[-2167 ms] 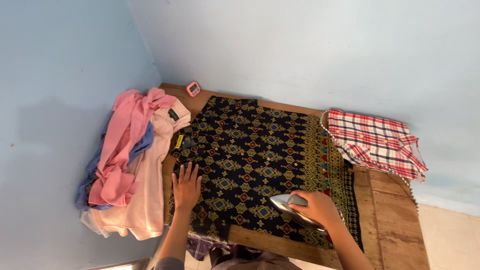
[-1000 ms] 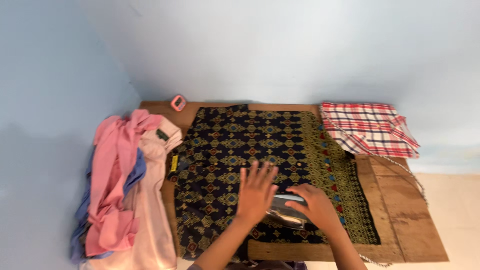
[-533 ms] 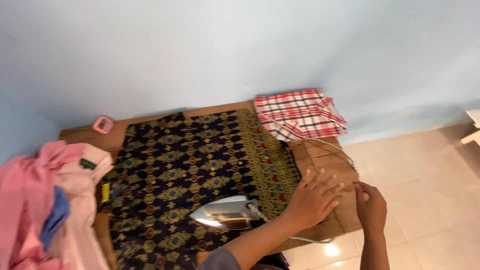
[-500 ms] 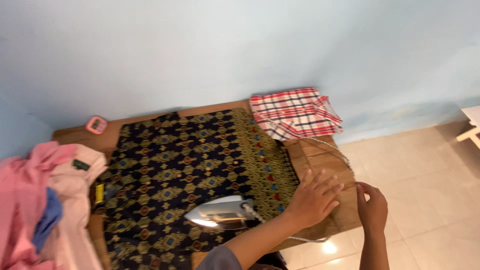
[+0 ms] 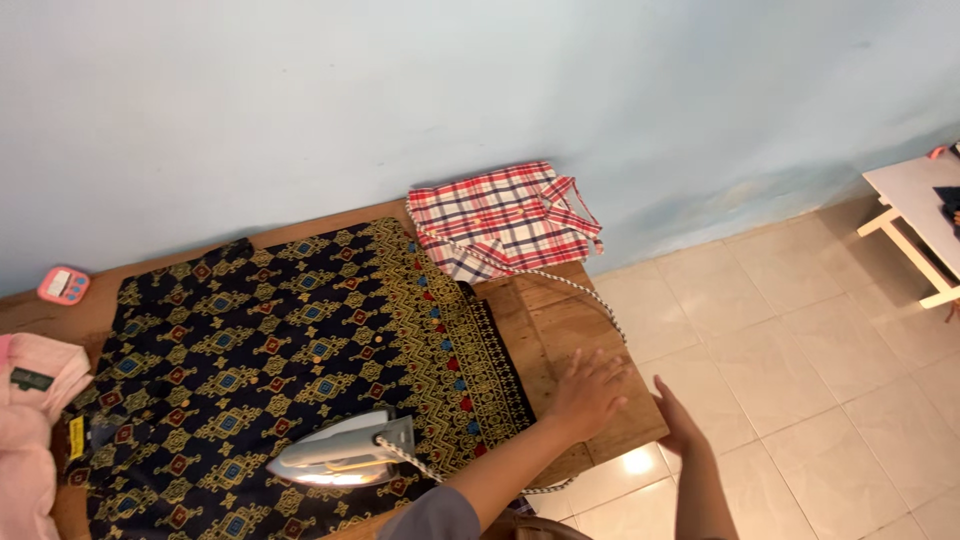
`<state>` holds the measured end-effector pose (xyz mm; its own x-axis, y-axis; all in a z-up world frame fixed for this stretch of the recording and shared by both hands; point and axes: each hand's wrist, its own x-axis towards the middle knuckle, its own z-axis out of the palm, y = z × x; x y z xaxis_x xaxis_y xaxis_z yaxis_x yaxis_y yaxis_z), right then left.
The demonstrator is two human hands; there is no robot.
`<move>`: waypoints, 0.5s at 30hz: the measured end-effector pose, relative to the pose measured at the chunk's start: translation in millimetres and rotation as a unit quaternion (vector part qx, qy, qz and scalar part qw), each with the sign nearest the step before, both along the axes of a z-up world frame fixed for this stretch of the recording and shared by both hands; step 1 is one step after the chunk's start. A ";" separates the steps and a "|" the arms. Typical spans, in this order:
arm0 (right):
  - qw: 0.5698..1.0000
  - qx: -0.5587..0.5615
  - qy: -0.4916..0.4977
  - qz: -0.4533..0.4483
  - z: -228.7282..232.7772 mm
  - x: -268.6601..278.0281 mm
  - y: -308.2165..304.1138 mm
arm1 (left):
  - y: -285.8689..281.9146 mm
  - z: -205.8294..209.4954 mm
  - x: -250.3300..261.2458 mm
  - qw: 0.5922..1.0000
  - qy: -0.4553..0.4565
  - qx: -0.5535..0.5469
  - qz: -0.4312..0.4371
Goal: The person irons a dark patterned shirt on a wooden table using an electric iron. They repeatedly smooth the fabric with their hands and move the iron across different sections of the shirt, including the sleeves and body, while other folded clothes rest nearby.
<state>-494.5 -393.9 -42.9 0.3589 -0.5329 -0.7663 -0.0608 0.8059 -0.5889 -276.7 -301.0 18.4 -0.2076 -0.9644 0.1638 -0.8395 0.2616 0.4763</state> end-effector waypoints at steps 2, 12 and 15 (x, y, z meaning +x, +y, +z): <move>0.999 0.034 -0.007 -0.022 -7.3 3.8 2.3 | 1.4 -1.8 2.6 1.000 -0.003 0.023 0.000; 0.976 -0.200 0.087 -0.026 -12.2 -9.8 12.0 | 33.8 13.0 4.7 0.996 -0.016 0.063 -0.064; 0.919 -0.322 0.227 -0.006 5.8 -12.2 26.8 | 56.4 47.2 7.4 0.980 -0.083 0.121 -0.133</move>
